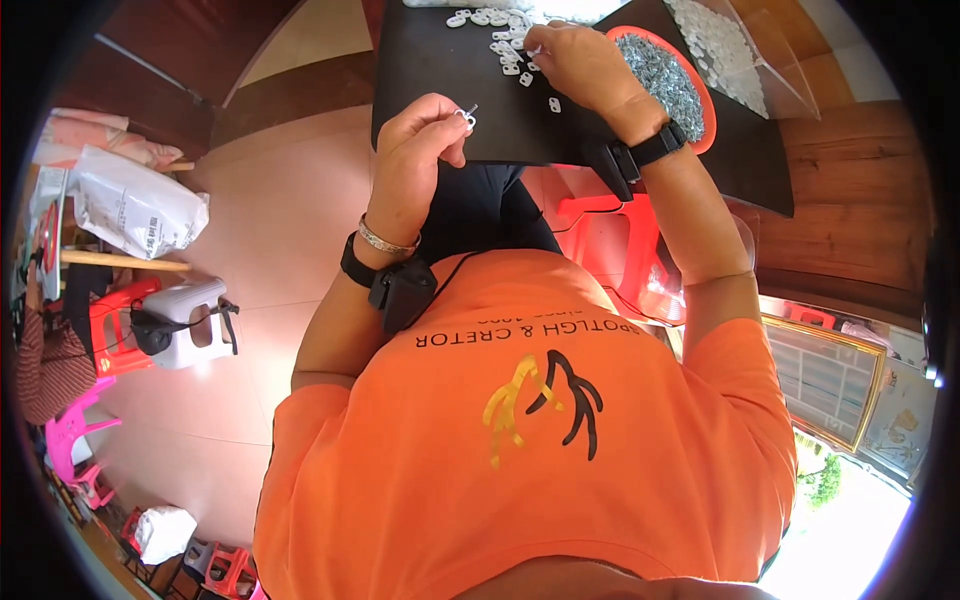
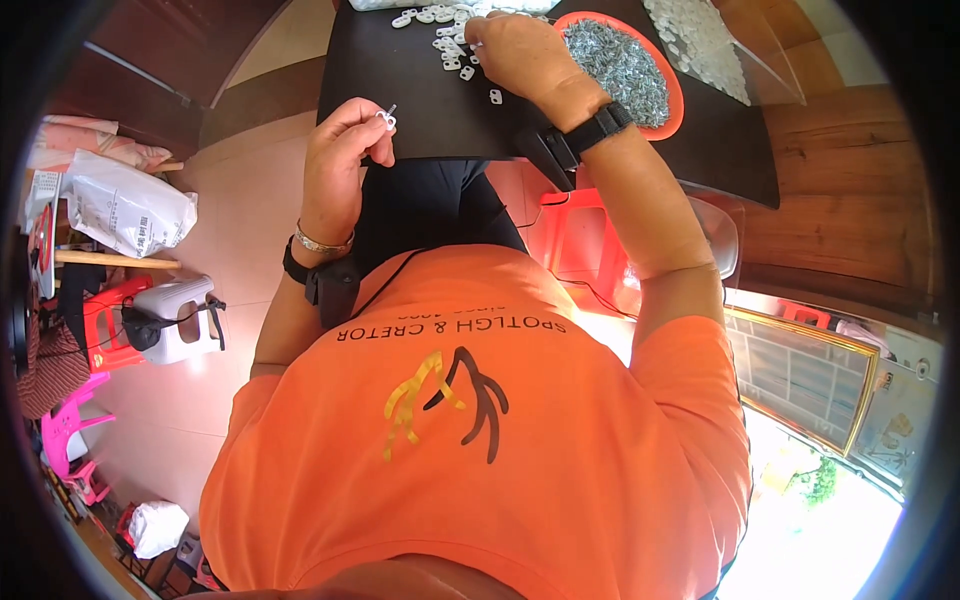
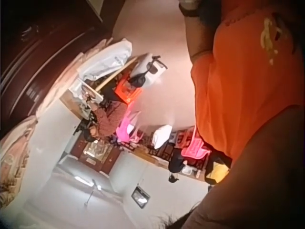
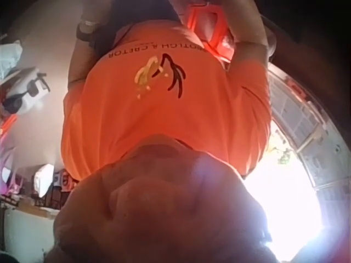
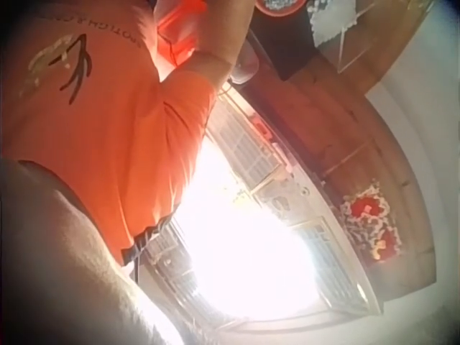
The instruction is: The recorder is manually inserting small metal rings into white plastic components at a workshop table.
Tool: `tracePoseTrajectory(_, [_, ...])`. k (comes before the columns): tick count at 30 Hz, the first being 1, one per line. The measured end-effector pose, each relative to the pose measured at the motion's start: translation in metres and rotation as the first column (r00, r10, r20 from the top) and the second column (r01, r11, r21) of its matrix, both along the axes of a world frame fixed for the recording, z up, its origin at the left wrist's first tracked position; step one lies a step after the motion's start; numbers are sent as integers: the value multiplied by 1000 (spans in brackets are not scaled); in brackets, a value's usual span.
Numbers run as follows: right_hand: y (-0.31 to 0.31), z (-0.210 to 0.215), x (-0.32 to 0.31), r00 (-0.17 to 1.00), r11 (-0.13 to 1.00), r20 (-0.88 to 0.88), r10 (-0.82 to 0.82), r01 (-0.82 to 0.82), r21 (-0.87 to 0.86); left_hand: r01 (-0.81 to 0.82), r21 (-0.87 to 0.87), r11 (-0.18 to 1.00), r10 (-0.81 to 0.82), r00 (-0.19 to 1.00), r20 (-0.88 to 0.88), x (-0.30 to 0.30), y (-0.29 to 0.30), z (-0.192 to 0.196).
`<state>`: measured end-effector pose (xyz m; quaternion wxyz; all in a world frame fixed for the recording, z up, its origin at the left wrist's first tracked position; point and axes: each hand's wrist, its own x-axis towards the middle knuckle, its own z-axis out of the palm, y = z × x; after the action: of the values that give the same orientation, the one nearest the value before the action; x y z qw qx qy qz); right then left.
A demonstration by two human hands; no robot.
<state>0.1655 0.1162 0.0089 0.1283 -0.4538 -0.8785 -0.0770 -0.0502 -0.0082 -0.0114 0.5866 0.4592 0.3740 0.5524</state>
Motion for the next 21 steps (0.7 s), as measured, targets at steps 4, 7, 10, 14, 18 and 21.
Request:
tracePoseTrajectory(4, [2,-4,1,1000,1000,6,-16,16,-4,-9,-3,1000,9,1000,-14,1,0,0])
tracePoseTrajectory(7, [9,-8,7,999,1000,-32,18,-18,-1,-13,-2,1000,13,999,-30,2,0,1])
tracePoseTrajectory(10, [10,-6,10,999,997,-48,19,-22,-73,-6,10,1000,6,999,-37,2,1,-1])
tracePoseTrajectory(14, [10,-4,6,994,986,-88,-61,46,-160,-22,17,1000,23,998,-53,3,-1,2])
tracePoseTrajectory(18, [14,-7,4,991,984,-106,-81,63,-164,-45,35,998,46,998,-35,5,-2,2])
tracePoseTrajectory(21, [8,-2,-2,990,975,-91,-111,91,-201,-59,30,998,60,997,-38,4,-2,0])
